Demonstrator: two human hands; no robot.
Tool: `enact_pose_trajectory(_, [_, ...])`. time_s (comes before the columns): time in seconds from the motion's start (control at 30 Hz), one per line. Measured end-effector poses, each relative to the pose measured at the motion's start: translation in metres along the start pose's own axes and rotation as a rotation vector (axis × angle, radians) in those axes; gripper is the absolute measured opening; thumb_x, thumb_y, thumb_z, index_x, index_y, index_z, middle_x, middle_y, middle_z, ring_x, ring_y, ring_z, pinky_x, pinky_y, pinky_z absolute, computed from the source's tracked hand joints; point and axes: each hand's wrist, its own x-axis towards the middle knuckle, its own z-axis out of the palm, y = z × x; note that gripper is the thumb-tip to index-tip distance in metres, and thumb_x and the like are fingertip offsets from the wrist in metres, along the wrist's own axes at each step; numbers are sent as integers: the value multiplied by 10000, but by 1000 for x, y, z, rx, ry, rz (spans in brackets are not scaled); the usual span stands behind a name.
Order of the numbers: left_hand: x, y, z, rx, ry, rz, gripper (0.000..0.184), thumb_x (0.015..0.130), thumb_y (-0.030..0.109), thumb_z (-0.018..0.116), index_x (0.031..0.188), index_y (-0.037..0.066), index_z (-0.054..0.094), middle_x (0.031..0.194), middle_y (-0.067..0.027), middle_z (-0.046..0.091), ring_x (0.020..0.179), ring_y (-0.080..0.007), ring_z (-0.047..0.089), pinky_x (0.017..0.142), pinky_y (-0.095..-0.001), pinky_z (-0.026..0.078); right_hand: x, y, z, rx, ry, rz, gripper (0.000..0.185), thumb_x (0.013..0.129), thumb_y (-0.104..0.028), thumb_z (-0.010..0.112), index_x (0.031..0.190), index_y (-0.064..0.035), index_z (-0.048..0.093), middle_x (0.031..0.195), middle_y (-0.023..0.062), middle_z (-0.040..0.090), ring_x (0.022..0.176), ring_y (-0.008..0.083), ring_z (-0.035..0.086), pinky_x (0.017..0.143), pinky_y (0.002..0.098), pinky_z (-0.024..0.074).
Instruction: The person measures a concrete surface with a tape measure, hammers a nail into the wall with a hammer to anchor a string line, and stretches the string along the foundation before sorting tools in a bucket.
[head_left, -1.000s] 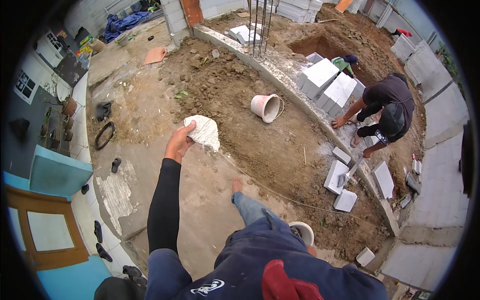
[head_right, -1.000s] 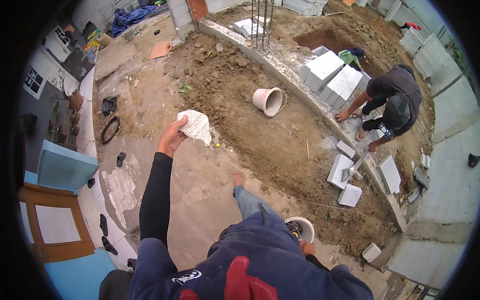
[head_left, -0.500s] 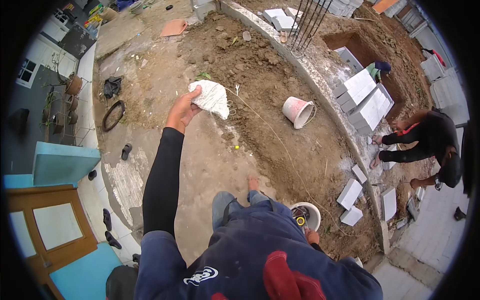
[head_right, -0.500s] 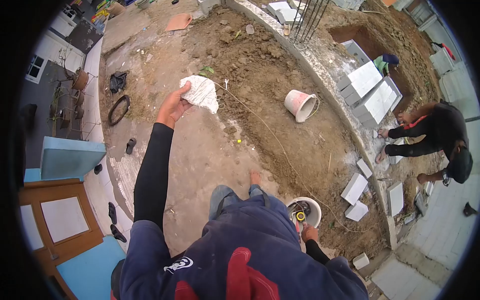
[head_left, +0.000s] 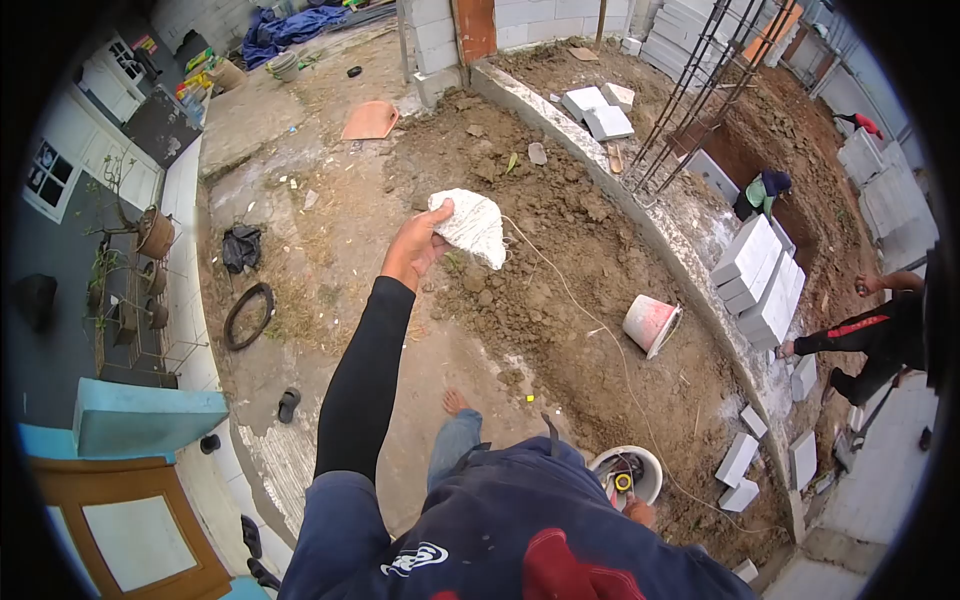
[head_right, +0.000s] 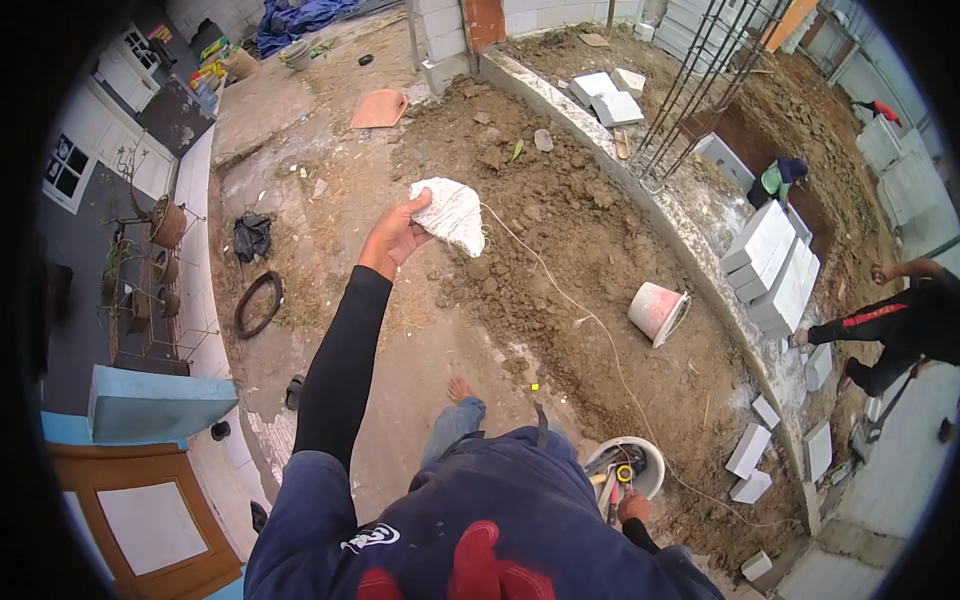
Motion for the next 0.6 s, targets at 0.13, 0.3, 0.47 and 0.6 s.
enact_pose_trajectory(0.13, [61, 61, -44, -44, -34, -21, 428, 983, 321, 703, 1265, 7, 623, 1164, -116, 722, 1031, -242, 714, 929, -419, 553, -20, -85, 26, -33, -62, 44, 633, 1078, -511, 338, 1047, -11, 725, 1076, 281, 708, 1054, 459, 669, 899, 557, 511])
enact_pose_trajectory(0.3, [140, 116, -100, 24, -73, -56, 485, 985, 325, 700, 1315, -11, 585, 1220, -123, 700, 1105, -230, 690, 999, -398, 534, -33, -182, 55, 59, -179, 157, 710, 1086, -524, 270, 1110, 30, 714, 1154, 289, 694, 1117, 453, 651, 953, 544, 494])
enact_pose_trajectory(0.47, [233, 172, -154, 50, -94, -41, 476, 979, 325, 706, 1297, -11, 596, 1216, -120, 700, 1084, -228, 697, 992, -401, 538, -3, -271, 116, 82, -182, 88, 720, 1071, -542, 300, 1058, 33, 733, 1106, 284, 710, 1109, 457, 655, 948, 537, 506])
enact_pose_trajectory(0.6, [298, 247, -190, 65, -70, -18, 484, 980, 330, 702, 1322, 8, 583, 1234, -129, 695, 1105, -239, 697, 1000, -415, 542, -2, -377, 114, 40, -224, 123, 719, 1067, -556, 297, 1080, 10, 739, 1119, 260, 715, 1105, 455, 657, 961, 540, 503])
